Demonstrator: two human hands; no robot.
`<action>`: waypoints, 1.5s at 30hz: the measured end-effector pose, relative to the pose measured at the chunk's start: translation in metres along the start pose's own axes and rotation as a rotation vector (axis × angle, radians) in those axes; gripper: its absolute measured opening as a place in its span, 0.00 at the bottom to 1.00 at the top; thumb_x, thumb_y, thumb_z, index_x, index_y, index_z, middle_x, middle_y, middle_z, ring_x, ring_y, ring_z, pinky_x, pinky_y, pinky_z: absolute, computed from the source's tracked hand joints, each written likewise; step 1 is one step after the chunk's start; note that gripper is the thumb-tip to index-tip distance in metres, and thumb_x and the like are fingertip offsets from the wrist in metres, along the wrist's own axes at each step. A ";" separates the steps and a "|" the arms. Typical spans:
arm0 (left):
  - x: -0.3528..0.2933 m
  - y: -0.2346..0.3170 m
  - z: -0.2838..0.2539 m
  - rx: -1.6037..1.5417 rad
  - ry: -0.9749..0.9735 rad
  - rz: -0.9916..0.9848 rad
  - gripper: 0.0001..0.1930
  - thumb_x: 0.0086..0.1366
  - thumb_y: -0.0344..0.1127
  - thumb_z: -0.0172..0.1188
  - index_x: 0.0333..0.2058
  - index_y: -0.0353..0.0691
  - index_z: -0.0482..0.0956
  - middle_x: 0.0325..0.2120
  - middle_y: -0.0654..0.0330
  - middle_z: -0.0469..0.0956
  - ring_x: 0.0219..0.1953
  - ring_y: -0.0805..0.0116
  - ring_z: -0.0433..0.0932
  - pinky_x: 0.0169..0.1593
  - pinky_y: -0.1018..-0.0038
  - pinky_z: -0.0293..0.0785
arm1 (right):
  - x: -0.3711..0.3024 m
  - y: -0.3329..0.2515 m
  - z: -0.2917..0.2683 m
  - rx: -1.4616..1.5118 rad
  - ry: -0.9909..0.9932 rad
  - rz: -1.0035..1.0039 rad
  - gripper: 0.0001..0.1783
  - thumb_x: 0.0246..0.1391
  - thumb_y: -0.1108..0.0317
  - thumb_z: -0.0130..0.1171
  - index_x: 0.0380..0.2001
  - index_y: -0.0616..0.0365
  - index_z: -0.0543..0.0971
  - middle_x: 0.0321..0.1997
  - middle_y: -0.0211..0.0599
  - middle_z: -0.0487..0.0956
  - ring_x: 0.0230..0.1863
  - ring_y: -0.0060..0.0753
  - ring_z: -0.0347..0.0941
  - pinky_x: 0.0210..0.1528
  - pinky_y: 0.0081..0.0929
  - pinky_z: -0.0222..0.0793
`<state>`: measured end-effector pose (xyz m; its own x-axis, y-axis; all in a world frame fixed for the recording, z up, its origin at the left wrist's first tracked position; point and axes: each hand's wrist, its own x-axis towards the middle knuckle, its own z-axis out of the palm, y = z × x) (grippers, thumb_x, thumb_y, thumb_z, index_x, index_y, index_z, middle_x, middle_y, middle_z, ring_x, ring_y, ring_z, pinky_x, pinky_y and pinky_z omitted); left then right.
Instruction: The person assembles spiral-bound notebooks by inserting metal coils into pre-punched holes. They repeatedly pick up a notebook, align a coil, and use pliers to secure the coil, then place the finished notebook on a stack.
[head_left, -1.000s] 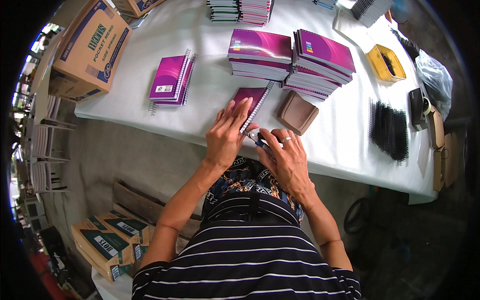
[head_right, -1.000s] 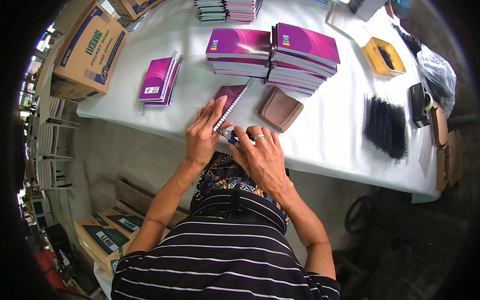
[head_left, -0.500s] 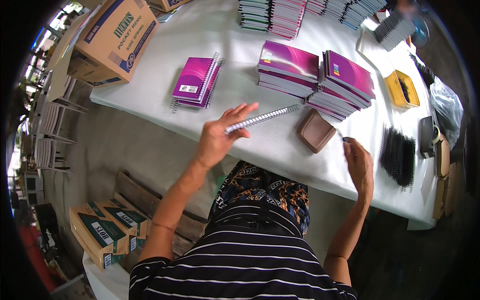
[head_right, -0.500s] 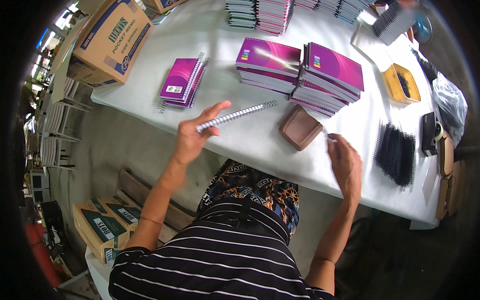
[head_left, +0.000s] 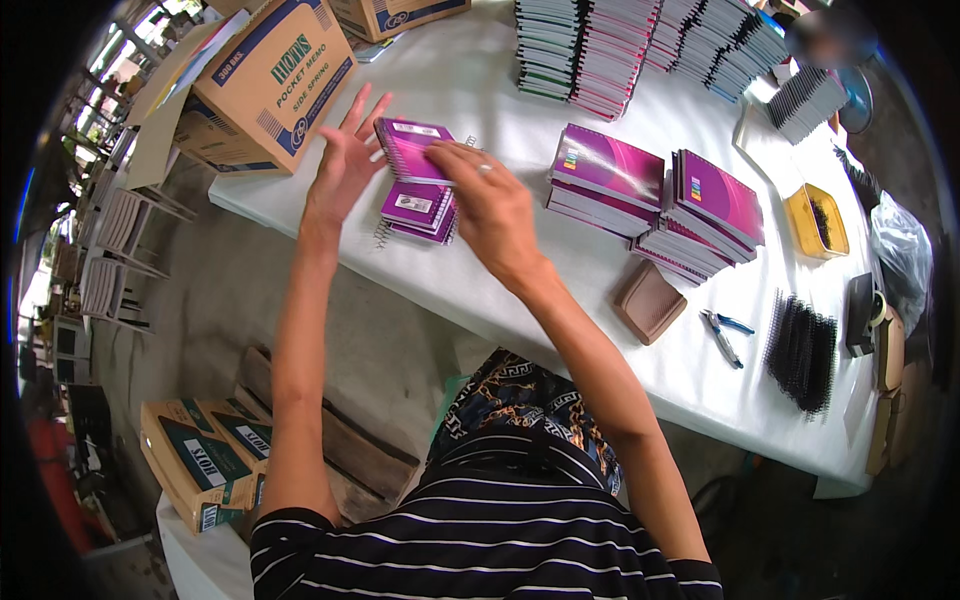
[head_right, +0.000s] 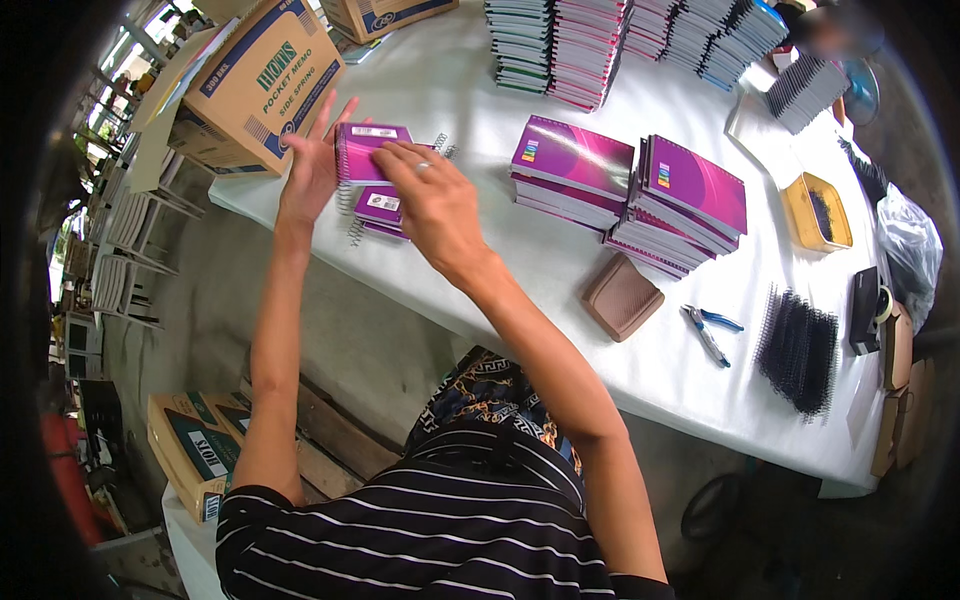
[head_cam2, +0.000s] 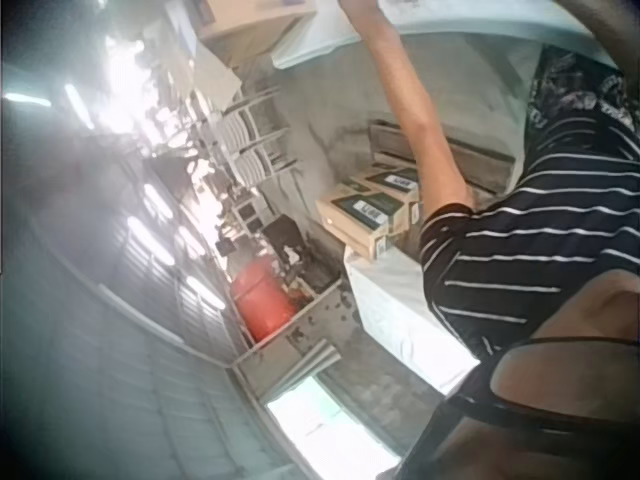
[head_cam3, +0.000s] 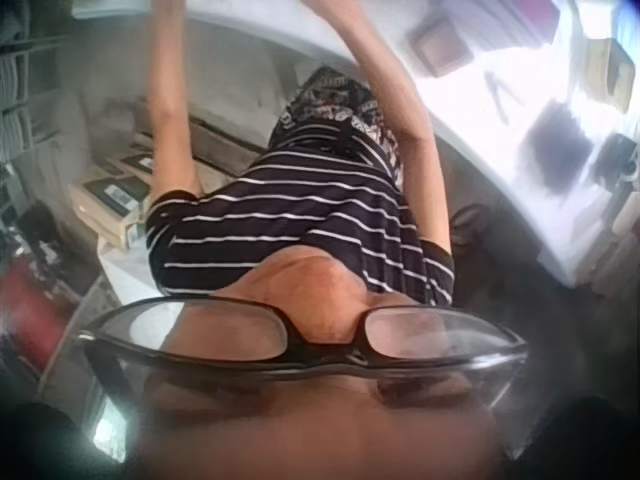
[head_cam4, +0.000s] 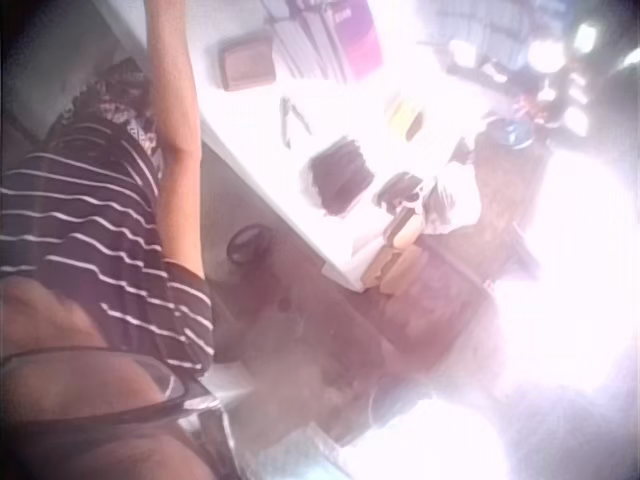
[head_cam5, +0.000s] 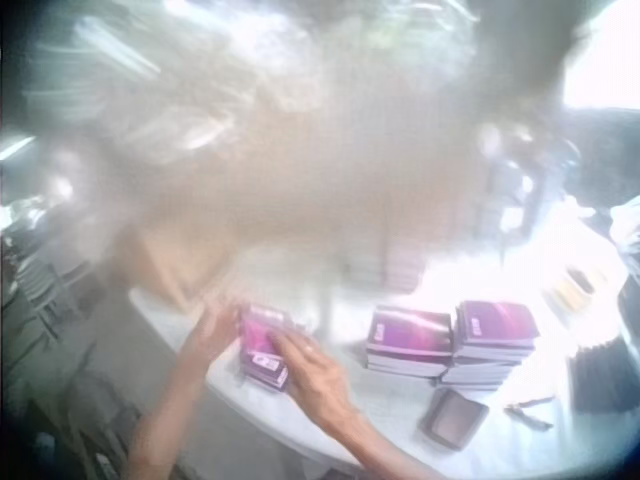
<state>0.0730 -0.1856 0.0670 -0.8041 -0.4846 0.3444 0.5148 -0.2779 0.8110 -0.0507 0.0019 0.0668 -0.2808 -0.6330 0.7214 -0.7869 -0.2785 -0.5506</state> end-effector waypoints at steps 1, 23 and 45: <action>0.002 0.002 -0.012 0.180 0.041 -0.108 0.48 0.60 0.63 0.59 0.69 0.40 0.51 0.64 0.49 0.63 0.64 0.60 0.64 0.66 0.63 0.59 | 0.003 0.009 0.015 -0.212 0.027 -0.195 0.13 0.46 0.65 0.67 0.38 0.54 0.84 0.53 0.45 0.78 0.58 0.44 0.72 0.63 0.46 0.62; -0.018 -0.076 0.078 0.250 0.229 -0.364 0.37 0.65 0.48 0.62 0.65 0.33 0.60 0.59 0.48 0.70 0.58 0.61 0.73 0.61 0.67 0.68 | -0.067 0.052 -0.134 -0.812 -0.168 -0.021 0.30 0.48 0.82 0.53 0.58 0.57 0.73 0.63 0.44 0.72 0.65 0.42 0.67 0.69 0.39 0.61; -0.067 -0.091 0.154 1.064 -0.299 0.149 0.57 0.45 0.58 0.69 0.70 0.44 0.51 0.70 0.54 0.53 0.72 0.53 0.51 0.70 0.55 0.53 | -0.174 0.000 -0.111 0.338 0.027 0.654 0.14 0.57 0.76 0.61 0.43 0.63 0.69 0.43 0.42 0.78 0.44 0.35 0.75 0.46 0.29 0.69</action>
<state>0.0343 -0.0005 0.0428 -0.8686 -0.1947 0.4557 0.2104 0.6878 0.6948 -0.0629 0.1916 -0.0124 -0.6515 -0.7294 0.2087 -0.2429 -0.0600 -0.9682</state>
